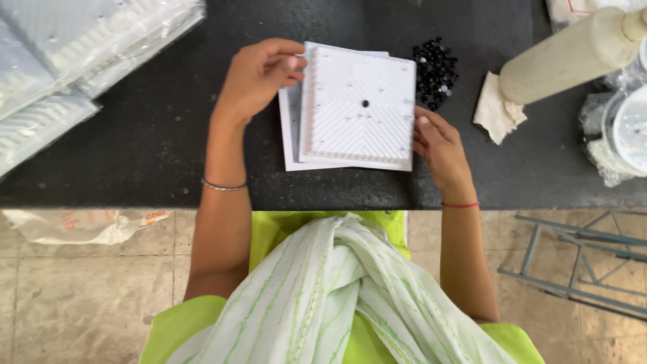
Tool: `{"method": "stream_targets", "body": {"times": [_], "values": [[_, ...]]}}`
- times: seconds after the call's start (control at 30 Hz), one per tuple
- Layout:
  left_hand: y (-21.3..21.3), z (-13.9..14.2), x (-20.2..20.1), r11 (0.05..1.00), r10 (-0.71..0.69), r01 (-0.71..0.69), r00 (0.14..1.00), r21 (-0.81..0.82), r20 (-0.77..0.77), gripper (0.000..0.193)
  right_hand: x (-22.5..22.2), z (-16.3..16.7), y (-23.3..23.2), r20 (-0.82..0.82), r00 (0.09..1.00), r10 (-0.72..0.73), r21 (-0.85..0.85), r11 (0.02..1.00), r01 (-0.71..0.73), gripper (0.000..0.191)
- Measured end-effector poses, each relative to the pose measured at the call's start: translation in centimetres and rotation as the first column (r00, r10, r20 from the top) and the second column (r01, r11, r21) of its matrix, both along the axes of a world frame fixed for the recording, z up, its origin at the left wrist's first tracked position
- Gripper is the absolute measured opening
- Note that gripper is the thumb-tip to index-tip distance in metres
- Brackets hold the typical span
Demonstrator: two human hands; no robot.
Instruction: The person unwraps a plastic film from a white square decorative panel, inserts small black pins into the holes on its face, wipes the panel surface with a cloth, and stacks the finished panel with others on the work table.
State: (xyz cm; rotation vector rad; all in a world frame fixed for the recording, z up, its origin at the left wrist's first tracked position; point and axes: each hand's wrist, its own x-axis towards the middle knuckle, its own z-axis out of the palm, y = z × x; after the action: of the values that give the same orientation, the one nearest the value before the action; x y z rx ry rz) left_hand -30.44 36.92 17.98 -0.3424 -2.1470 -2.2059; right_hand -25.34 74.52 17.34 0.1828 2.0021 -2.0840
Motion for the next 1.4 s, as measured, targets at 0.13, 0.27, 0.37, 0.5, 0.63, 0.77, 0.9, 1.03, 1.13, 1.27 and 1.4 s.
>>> {"method": "stream_targets", "body": {"times": [0.13, 0.27, 0.37, 0.5, 0.63, 0.77, 0.9, 1.03, 1.13, 1.27, 1.4], "values": [[0.3, 1.1, 0.7, 0.957, 0.203, -0.198, 0.979, -0.213, 0.003, 0.02, 0.2, 0.4, 0.0, 0.022, 0.999, 0.029, -0.067, 0.997, -0.028, 0.04], [0.8, 1.9, 1.6, 0.951, 0.191, -0.157, 0.976, -0.265, 0.108, 0.023, 0.7, 0.8, 0.0, 0.047, 0.998, 0.047, -0.022, 0.999, -0.046, 0.04], [1.3, 2.1, 1.9, 0.96, 0.078, -0.037, 0.987, -0.278, 0.137, 0.03, 1.0, 1.5, -0.3, 0.06, 0.997, 0.045, 0.071, 0.996, -0.049, 0.041], [1.3, 2.3, 1.8, 0.979, 0.052, -0.028, 0.992, -0.203, 0.117, 0.051, 1.0, 4.0, -1.6, -0.007, 1.0, 0.025, 0.161, 0.987, -0.024, 0.043], [1.0, 2.5, 2.0, 0.995, -0.05, 0.05, 0.999, 0.092, 0.004, 0.075, 1.1, 8.5, -3.7, -0.354, 0.935, 0.022, 0.087, 0.996, 0.009, 0.048], [1.0, 3.3, 2.3, 0.976, -0.022, 0.058, 0.985, 0.212, -0.17, 0.086, 2.0, 12.9, -6.0, -0.663, 0.745, 0.079, 0.336, 0.92, 0.202, 0.046], [0.0, 3.8, 2.9, 0.757, -0.189, 0.2, 0.978, 0.622, -0.085, 0.09, 2.9, 14.7, -7.3, -0.805, 0.359, 0.473, 0.593, 0.665, 0.453, 0.035], [-1.5, 3.0, 2.8, 0.56, -0.402, 0.187, 0.913, 0.807, 0.067, 0.09, 2.7, 13.6, -7.9, -0.758, 0.093, 0.646, 0.605, 0.642, 0.471, 0.037], [-2.0, 2.0, 2.5, 0.568, -0.433, 0.149, 0.89, 0.809, 0.14, 0.069, 2.4, 12.2, -7.5, -0.761, 0.071, 0.645, 0.617, 0.686, 0.387, 0.036], [-2.0, 1.0, 3.1, 0.71, -0.409, 0.129, 0.876, 0.692, 0.255, 0.051, 2.3, 10.6, -6.6, -0.718, 0.129, 0.684, 0.664, 0.618, 0.42, 0.039], [-1.2, 1.1, 2.9, 0.74, -0.342, 0.138, 0.92, 0.658, 0.193, 0.047, 2.0, 10.0, -5.9, -0.765, 0.348, 0.541, 0.64, 0.58, 0.504, 0.045]]}}
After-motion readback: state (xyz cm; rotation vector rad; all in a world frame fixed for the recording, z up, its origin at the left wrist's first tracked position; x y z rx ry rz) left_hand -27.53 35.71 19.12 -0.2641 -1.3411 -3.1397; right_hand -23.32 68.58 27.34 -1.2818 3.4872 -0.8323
